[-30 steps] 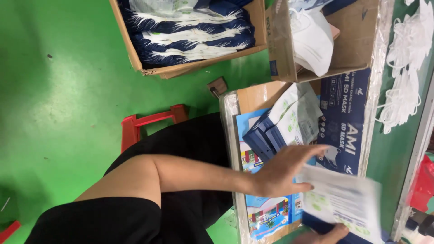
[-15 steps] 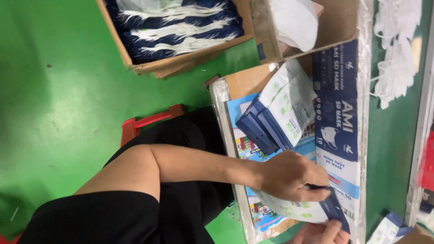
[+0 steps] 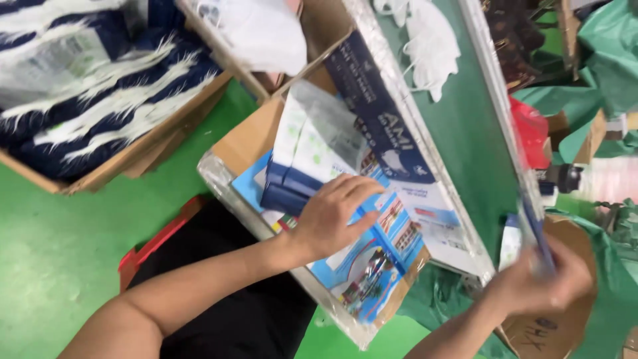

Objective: Packing individual face masks into plastic pouches and organizing them in a factory setting.

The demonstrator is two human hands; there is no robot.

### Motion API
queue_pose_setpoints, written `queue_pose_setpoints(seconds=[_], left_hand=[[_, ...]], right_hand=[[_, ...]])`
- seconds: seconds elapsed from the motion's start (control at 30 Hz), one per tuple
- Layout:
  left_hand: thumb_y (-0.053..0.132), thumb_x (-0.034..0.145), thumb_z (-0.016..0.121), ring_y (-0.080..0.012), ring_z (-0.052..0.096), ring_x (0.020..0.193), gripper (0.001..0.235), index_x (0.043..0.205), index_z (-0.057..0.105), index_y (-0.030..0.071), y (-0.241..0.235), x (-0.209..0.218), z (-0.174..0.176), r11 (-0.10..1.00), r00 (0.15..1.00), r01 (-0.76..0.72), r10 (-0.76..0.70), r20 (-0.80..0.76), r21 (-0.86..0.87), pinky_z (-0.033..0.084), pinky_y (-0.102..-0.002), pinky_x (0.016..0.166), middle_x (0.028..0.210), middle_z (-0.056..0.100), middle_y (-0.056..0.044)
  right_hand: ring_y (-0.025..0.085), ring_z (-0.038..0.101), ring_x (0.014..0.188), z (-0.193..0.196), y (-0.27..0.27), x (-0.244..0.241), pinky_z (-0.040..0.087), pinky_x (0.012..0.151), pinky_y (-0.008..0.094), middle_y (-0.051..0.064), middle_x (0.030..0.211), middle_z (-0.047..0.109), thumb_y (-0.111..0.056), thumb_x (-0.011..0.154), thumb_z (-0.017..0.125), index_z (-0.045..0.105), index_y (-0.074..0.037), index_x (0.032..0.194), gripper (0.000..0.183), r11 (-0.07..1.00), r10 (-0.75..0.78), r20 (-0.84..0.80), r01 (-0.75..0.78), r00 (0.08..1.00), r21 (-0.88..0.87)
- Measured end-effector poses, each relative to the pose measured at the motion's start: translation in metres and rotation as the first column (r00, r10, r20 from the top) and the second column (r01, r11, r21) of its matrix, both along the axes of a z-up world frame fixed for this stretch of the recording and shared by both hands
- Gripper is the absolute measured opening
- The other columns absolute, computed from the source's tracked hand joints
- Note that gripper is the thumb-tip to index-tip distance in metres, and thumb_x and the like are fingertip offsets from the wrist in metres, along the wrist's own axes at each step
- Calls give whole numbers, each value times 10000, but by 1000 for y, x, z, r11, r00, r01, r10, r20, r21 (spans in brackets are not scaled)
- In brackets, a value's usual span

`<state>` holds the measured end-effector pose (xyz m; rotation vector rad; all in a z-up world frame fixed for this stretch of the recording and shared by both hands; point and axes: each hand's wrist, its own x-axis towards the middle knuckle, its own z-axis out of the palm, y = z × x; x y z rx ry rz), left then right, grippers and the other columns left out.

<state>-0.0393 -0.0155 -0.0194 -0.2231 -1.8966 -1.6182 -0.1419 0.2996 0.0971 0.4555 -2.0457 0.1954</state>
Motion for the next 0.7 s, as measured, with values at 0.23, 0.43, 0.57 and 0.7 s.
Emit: queue_pose_setpoints(seconds=[0.23, 0.43, 0.57, 0.7], left_hand=[[190, 937, 660, -352, 608, 1219, 410, 1317, 585, 55, 17, -2, -12, 988, 975, 145, -136, 178, -42, 473, -452, 1048, 1331, 612, -142], [167, 923, 690, -366, 593, 1252, 432, 1332, 586, 77, 4, -18, -15, 984, 977, 143, -123, 173, -104, 465, -451, 1046, 1361, 600, -152], [141, 941, 692, -345, 557, 1356, 520, 1427, 531, 52, 7, -36, 13, 987, 998, 40, -32, 53, -158, 439, -437, 1169, 1448, 563, -142], [307, 674, 715, -372, 472, 1395, 891, 1431, 444, -78, 8, -44, 72, 836, 933, -347, 260, -250, -426, 378, -478, 1168, 1485, 471, -226]], right_hand=[[151, 714, 916, -39, -120, -287, 562, 842, 298, 117, 971, 743, -243, 1045, 765, 730, 20, 1090, 269, 945, 313, 595, -305, 740, -119], [261, 632, 735, -73, -184, -359, 496, 674, 361, 267, 841, 679, -547, 807, 917, 693, 189, 952, 783, 889, -186, 800, -250, 570, 384], [217, 638, 719, -52, -172, -258, 480, 605, 369, 169, 893, 723, -275, 816, 846, 705, 112, 1027, 463, 984, 178, 918, -61, 356, -167], [195, 706, 848, -36, -137, -122, 567, 759, 321, 107, 990, 773, -130, 909, 786, 733, 55, 1146, 306, 931, 328, 694, -96, 641, -352]])
